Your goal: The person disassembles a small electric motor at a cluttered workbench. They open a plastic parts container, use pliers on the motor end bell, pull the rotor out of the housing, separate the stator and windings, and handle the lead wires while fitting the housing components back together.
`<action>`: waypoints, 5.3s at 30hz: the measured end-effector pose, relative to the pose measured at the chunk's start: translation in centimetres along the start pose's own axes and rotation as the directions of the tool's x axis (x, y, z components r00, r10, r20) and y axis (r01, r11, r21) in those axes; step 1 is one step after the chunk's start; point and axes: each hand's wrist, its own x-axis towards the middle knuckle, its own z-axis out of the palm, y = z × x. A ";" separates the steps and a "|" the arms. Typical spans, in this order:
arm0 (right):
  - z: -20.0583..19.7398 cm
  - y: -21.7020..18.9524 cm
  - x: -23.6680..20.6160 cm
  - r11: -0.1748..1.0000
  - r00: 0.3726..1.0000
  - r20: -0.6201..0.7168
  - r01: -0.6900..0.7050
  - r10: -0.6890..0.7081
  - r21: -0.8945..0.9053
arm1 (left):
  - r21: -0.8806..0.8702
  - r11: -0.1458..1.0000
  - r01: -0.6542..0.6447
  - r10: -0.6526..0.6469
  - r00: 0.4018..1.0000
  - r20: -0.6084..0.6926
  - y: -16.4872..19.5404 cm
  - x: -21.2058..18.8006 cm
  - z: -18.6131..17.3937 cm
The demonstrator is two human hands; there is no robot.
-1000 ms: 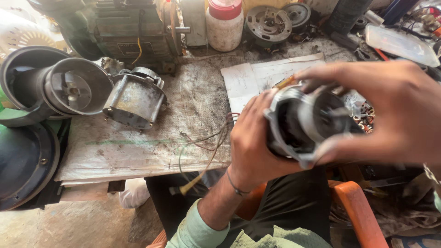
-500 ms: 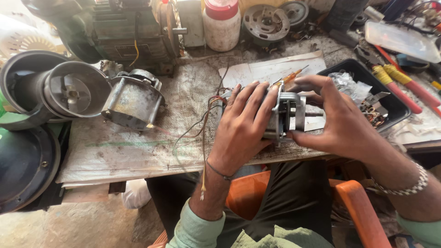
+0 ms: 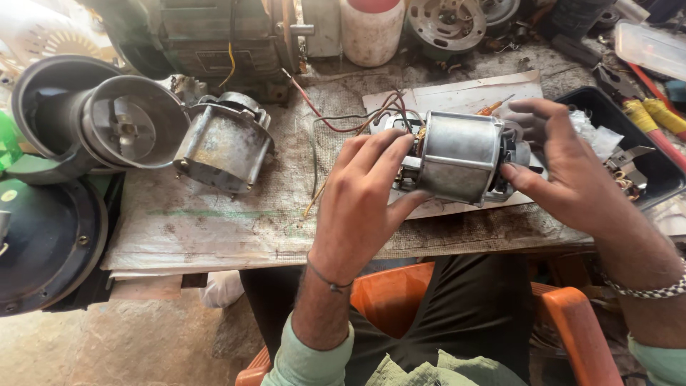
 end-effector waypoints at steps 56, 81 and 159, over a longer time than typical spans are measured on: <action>-0.1 1.2 0.7 0.948 0.975 0.036 -0.221 0.219 0.228 | -0.074 0.996 0.057 -0.061 0.996 -0.057 -0.7 0.2 1.2; -0.4 0.7 -0.2 0.987 0.995 0.077 -0.066 0.055 0.143 | -0.217 0.957 0.194 -0.186 0.981 0.054 -1.2 0.0 -0.6; 1.8 -1.3 -2.8 0.979 0.978 -0.147 0.122 -0.146 -0.162 | -0.149 0.986 0.079 -0.068 0.995 0.073 -1.1 -0.1 -0.9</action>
